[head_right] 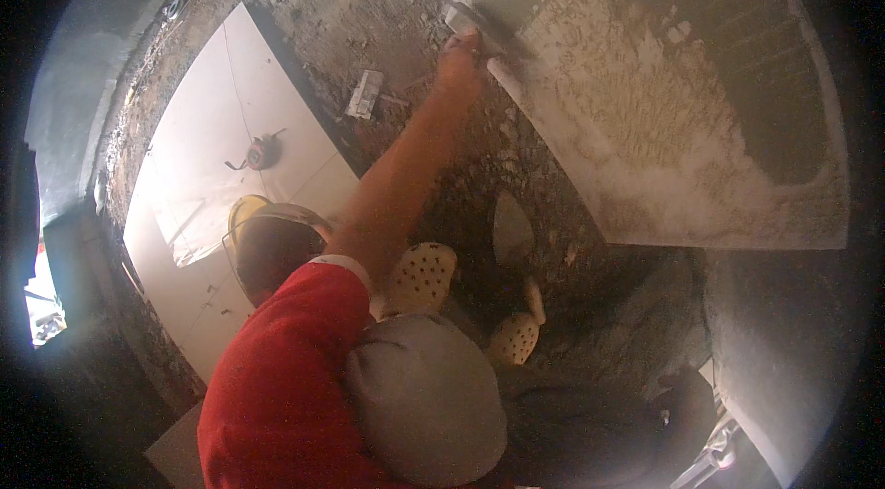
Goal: The person scoops adhesive from a bucket with a trowel and spreads it onto a large tile. They place the tile onto the prepared floor, tap it with a rubber mallet to level it, and insert tile spacers between adjacent tiles.
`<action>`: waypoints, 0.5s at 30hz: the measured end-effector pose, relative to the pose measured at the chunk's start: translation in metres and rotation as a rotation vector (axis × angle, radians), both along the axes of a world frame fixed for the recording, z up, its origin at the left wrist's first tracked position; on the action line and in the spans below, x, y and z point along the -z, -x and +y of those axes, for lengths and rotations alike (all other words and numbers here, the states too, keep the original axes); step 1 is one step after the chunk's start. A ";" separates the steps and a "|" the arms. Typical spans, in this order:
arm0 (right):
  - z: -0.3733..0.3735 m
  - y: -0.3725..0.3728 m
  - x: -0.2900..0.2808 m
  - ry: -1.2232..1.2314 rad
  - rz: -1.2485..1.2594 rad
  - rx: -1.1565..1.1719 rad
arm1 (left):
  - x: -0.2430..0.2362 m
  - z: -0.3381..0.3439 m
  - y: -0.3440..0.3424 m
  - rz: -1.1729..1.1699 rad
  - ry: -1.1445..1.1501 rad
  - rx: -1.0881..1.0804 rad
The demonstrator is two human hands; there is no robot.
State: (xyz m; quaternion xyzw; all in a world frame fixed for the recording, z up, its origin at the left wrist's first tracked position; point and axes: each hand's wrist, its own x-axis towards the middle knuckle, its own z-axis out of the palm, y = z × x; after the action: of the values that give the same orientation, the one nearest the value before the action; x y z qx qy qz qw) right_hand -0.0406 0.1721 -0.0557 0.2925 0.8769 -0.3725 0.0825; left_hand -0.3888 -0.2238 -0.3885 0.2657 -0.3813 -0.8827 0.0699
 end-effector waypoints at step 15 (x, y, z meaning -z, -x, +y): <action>-0.025 0.018 -0.002 -0.041 0.103 -0.248 | 0.041 -0.030 0.018 -0.259 0.106 0.039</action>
State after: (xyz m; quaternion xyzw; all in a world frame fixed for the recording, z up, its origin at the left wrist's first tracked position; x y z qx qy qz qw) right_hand -0.0591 0.1475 -0.0541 0.1641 0.9168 -0.3560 0.0770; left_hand -0.4065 -0.2535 -0.4296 0.3660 -0.4385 -0.8207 0.0171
